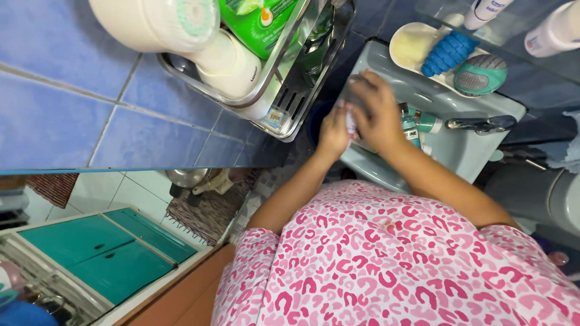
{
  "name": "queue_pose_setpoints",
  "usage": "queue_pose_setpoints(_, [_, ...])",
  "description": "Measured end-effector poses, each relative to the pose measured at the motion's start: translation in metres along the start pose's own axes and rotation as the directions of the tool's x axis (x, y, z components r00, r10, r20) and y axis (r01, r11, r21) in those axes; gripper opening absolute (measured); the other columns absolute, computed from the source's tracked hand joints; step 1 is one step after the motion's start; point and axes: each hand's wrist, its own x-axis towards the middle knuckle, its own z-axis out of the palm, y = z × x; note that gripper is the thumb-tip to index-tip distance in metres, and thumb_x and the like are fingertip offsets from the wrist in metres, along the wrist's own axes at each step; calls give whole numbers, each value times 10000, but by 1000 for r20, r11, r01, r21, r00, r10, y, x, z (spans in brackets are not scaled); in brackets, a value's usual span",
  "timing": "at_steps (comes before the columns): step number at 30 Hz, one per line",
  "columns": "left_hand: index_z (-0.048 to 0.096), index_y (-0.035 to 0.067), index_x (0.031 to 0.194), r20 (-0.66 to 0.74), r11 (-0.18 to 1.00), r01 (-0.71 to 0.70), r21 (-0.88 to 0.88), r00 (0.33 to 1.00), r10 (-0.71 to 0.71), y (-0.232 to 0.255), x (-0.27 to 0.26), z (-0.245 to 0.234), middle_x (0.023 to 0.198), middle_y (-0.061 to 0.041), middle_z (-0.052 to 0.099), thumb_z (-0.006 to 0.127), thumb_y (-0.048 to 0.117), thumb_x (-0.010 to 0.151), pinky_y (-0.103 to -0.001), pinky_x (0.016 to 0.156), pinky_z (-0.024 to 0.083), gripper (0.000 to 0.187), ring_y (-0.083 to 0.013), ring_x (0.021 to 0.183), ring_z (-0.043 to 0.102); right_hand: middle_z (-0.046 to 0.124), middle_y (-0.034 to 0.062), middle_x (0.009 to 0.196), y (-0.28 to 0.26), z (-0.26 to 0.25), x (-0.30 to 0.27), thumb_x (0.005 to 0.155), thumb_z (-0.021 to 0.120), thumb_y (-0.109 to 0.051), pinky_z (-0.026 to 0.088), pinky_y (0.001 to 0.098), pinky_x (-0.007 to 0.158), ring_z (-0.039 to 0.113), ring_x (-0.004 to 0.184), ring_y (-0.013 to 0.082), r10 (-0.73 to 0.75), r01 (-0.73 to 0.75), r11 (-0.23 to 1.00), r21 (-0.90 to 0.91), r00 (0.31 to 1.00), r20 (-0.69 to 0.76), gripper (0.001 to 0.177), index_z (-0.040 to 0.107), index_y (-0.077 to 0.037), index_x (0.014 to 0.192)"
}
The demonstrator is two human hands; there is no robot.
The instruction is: The person wipes and restocks a wall-mounted bathroom shelf with various toiletries. They pick up items from the sink area, wipe each with a cloth, and place them on the shelf, including a small box, a green tube, a mouthwash bottle, a toothpaste tube, a small spray bottle, and other containers.
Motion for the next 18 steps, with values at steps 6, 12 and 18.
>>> queue_pose_setpoints(6, [508,58,1232,5,933,-88,-348,995,95,5,3,-6,1147,-10,600,279,418,1007,-230,912,445,484,-106,1044,573,224,227,1562,-16,8,-46,943,582,-51,252,385,1177,272,1455,389,-18,-24,977,213,981,192,408,518,-41,1346])
queue_pose_setpoints(12, [408,-4,1189,-46,946,-256,-200,967,252,-16,8,5,863,-38,533,540,183,1053,-205,681,398,266,-78,794,482,250,195,1569,0,5,-43,992,508,-64,254,367,1181,284,1464,342,121,-145,945,292,988,99,433,433,13,1412])
queue_pose_setpoints(18, [363,28,1380,96,951,-216,-221,966,242,-2,1,8,1157,-102,534,498,207,1021,-251,870,430,423,-127,1021,518,274,202,1570,2,-4,-21,1009,484,-33,280,342,1164,307,1456,301,206,-212,883,418,977,60,410,436,6,1414])
